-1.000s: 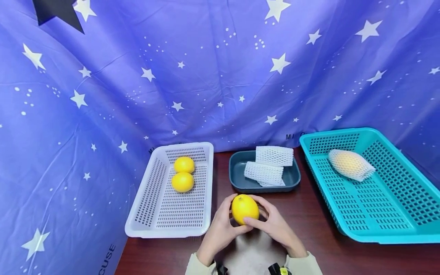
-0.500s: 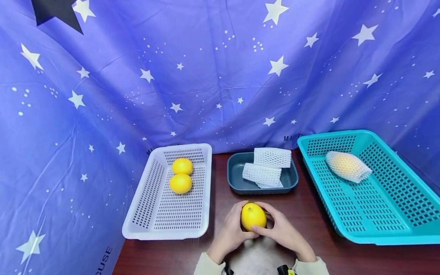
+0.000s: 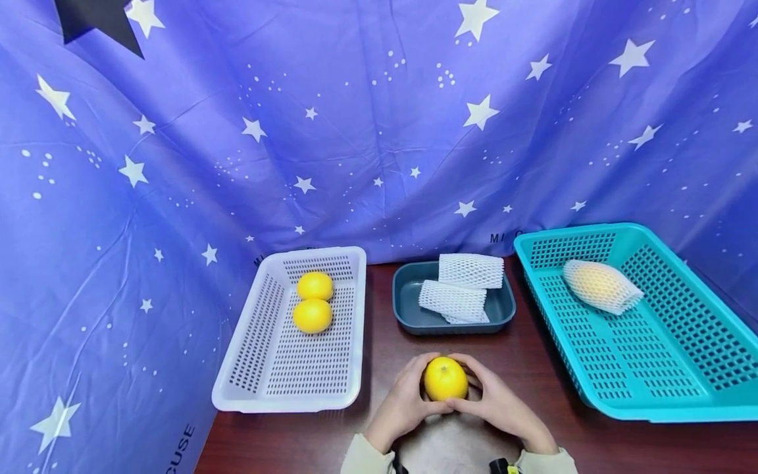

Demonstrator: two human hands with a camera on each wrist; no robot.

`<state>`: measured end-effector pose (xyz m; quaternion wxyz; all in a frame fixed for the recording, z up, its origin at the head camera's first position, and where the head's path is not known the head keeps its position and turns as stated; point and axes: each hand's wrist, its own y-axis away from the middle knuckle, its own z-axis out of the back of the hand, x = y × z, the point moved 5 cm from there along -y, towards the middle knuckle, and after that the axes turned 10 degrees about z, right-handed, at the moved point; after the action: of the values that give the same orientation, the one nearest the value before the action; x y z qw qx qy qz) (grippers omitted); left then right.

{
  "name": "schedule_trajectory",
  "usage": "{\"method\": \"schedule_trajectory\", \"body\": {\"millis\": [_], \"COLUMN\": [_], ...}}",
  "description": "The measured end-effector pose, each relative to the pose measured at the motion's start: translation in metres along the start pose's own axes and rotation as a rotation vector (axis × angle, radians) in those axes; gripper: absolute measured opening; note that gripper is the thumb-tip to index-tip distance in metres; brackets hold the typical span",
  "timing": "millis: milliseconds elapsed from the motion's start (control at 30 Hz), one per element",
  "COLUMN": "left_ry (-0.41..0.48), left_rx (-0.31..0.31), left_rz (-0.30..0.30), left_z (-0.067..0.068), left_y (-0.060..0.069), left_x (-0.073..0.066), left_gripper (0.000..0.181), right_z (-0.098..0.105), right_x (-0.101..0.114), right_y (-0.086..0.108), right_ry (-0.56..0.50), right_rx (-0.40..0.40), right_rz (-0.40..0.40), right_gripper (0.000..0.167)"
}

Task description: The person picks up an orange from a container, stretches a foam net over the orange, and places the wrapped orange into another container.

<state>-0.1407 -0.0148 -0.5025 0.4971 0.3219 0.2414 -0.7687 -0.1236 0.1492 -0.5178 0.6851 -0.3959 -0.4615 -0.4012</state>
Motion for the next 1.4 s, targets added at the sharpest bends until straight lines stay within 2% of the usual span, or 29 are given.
{"method": "schedule_trajectory", "body": {"millis": [133, 233, 433, 567, 767, 867, 967, 1067, 1133, 1233, 1333, 1400], "left_ry": [0.052, 0.098, 0.185, 0.174, 0.153, 0.181, 0.199, 0.194, 0.184, 0.187, 0.181, 0.179], "left_rx": [0.032, 0.044, 0.054, 0.046, 0.043, 0.05, 0.043, 0.03, 0.023, 0.028, 0.027, 0.022], "left_rz": [0.06, 0.078, 0.069, 0.065, 0.09, 0.102, 0.101, 0.096, 0.093, 0.111, 0.122, 0.12], "left_z": [-0.005, -0.007, -0.011, -0.011, -0.011, -0.012, -0.011, -0.012, -0.013, -0.013, -0.013, -0.012], "left_y": [-0.001, -0.001, -0.001, -0.002, -0.003, -0.004, -0.004, -0.004, -0.003, -0.003, -0.003, -0.002], "left_x": [0.002, 0.004, 0.005, 0.003, 0.004, 0.006, 0.006, 0.006, 0.005, 0.005, 0.006, 0.006], "left_gripper": [0.081, 0.082, 0.081, 0.081, 0.081, 0.081, 0.081, 0.081, 0.081, 0.081, 0.081, 0.081], "right_z": [0.004, 0.007, 0.009, 0.012, 0.016, 0.022, 0.031, 0.042, 0.049, 0.057, 0.062, 0.064], "right_x": [-0.005, -0.009, -0.01, -0.009, -0.006, -0.001, 0.005, 0.015, 0.023, 0.032, 0.034, 0.032], "right_y": [0.002, 0.003, 0.003, 0.002, 0.002, -0.003, -0.013, -0.024, -0.032, -0.046, -0.06, -0.069], "right_ry": [-0.048, -0.076, -0.066, -0.078, -0.078, -0.037, 0.004, 0.047, 0.117, 0.294, 0.467, 0.537], "right_rx": [0.019, 0.028, 0.053, 0.047, 0.05, 0.026, -0.037, -0.119, -0.175, -0.25, -0.288, -0.287], "right_rz": [-0.091, -0.131, -0.119, -0.111, -0.113, -0.091, -0.042, 0.055, 0.13, 0.198, 0.184, 0.16], "right_gripper": [0.071, 0.072, 0.072, 0.071, 0.068, 0.06, 0.05, 0.042, 0.037, 0.034, 0.038, 0.044]}}
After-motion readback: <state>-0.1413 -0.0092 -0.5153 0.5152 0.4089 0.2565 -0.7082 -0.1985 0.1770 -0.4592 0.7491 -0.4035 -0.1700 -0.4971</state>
